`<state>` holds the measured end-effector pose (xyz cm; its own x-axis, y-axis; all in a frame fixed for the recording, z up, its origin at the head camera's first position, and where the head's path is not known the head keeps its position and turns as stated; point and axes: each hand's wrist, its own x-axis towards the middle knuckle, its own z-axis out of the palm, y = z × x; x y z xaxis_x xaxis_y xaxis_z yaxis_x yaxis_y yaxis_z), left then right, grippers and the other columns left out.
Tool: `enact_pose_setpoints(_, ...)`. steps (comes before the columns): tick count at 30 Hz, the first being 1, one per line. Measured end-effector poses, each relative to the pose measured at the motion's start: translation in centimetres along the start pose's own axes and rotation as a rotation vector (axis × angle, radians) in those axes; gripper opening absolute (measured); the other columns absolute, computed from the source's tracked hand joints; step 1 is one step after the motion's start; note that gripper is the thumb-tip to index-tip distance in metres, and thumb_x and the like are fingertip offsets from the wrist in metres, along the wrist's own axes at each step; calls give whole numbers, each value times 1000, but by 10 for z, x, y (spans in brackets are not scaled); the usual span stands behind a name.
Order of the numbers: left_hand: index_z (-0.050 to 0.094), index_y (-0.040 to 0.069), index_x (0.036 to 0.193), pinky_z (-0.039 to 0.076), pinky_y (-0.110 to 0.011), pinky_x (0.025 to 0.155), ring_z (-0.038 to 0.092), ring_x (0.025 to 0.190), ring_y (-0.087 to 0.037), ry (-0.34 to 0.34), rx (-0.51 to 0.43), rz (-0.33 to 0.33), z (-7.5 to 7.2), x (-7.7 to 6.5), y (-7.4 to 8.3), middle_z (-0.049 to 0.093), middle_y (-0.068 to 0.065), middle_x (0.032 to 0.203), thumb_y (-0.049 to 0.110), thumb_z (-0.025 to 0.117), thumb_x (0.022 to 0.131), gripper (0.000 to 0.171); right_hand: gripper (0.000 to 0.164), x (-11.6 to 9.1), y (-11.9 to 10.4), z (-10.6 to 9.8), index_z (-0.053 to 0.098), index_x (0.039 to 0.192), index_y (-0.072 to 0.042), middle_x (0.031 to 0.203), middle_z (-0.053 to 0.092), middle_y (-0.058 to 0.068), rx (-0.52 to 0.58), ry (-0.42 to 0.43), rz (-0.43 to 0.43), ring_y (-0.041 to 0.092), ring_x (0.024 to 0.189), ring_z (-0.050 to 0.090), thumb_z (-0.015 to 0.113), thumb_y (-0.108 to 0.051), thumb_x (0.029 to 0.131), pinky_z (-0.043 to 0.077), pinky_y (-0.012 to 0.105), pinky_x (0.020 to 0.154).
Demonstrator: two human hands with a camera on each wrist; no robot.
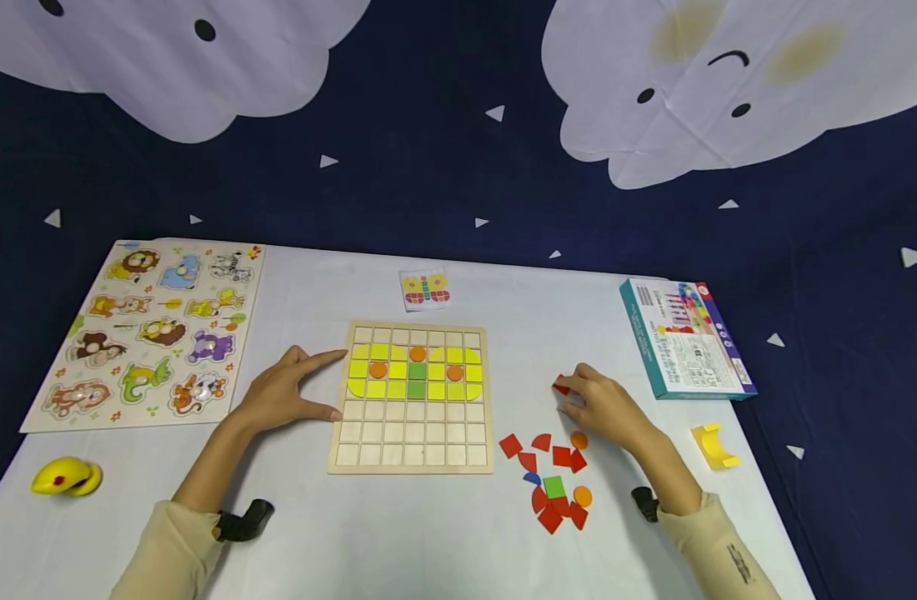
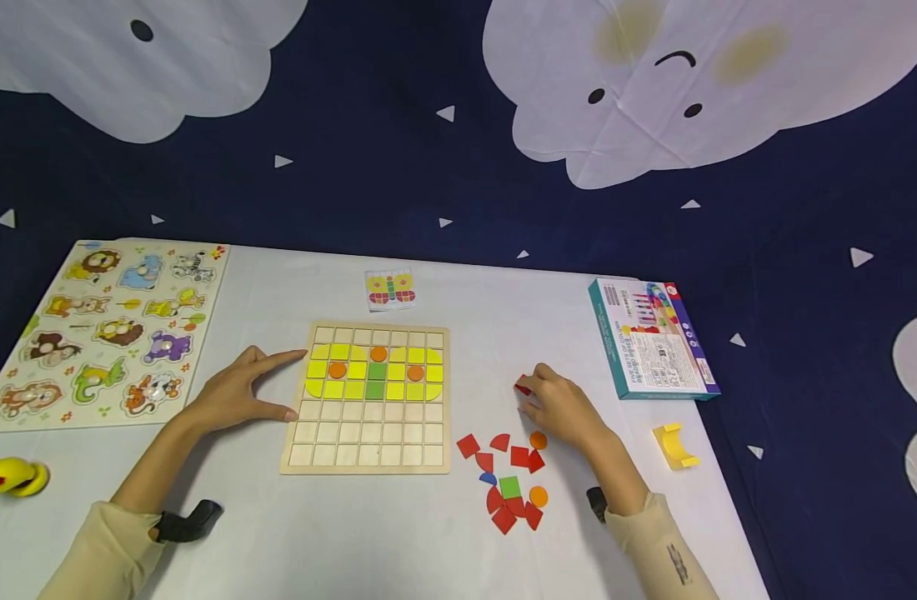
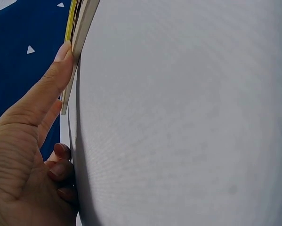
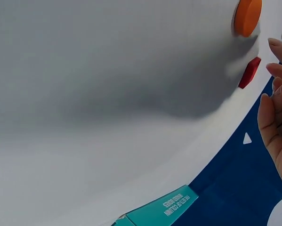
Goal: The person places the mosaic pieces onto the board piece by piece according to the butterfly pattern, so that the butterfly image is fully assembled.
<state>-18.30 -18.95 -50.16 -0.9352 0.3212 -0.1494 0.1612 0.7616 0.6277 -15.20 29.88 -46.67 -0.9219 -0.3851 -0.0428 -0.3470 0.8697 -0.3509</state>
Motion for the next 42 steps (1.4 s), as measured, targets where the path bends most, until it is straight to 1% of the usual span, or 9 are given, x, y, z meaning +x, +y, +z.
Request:
enact_pose_setpoints(9,50,20,146,29,-32,63,37,72,-20,-2,-6,3,1,0,-1,38,-7,91,44,92,61,98,31,-15,-14,7,74,110,-4,98,60,5,9,-13,-52,15,82,55,80,-17,83,54,31,76)
enact_pose_setpoints(13,50,20,146,29,-32,63,37,72,-20,-1,-2,3,1,0,-1,38,-7,91,44,92,60,98,29,-22,-20,11,74,108,-4,96,59,2,18,-9,-62,12,80,54,80,-19,83,52,27,73)
enact_pose_setpoints(17,50,20,146,30,-32,63,37,73,-20,2,-1,5,1,0,-2,38,-7,91,44,92,61,98,27,-29,-24,15,75,104,-5,90,56,-1,37,-1,-75,8,73,51,81,-20,82,48,20,66)
enact_pose_setpoints(20,50,20,146,29,-32,63,37,73,-20,4,-1,5,1,0,-2,38,-7,91,44,93,61,98,27,-33,-25,17,76,102,-4,86,54,-3,55,8,-90,5,70,48,82,-20,81,44,18,62)
enact_pose_setpoints(23,50,20,146,30,-32,63,37,73,-20,3,-2,5,0,0,-2,38,-7,91,43,93,61,98,29,-37,-26,20,75,101,-5,87,54,-3,54,10,-99,2,71,46,83,-23,80,43,18,63)
enact_pose_setpoints(26,50,21,146,30,-32,64,38,73,-20,0,-3,7,0,0,-2,39,-7,91,44,93,61,98,29,-39,-27,22,74,100,-4,87,55,-2,38,13,-109,2,71,47,84,-21,79,45,18,64)
enact_pose_setpoints(34,51,20,146,31,-32,64,38,74,-19,6,-5,25,0,1,-2,41,-7,92,41,93,62,97,22,-37,-33,25,74,96,-2,86,55,0,-18,52,-150,8,73,53,82,-12,78,49,22,68)
enact_pose_setpoints(37,51,20,146,31,-32,64,39,74,-19,6,-8,30,0,1,-2,41,-7,92,41,92,62,96,20,-34,-35,23,74,94,-3,85,55,0,-34,57,-159,8,72,52,82,-12,78,50,22,68)
enact_pose_setpoints(42,51,21,146,32,-32,64,39,73,-19,6,-15,31,-1,1,-2,42,-7,93,42,93,61,96,17,-25,-40,18,75,92,-5,84,53,-1,-51,57,-185,7,71,48,81,-14,79,46,20,65)
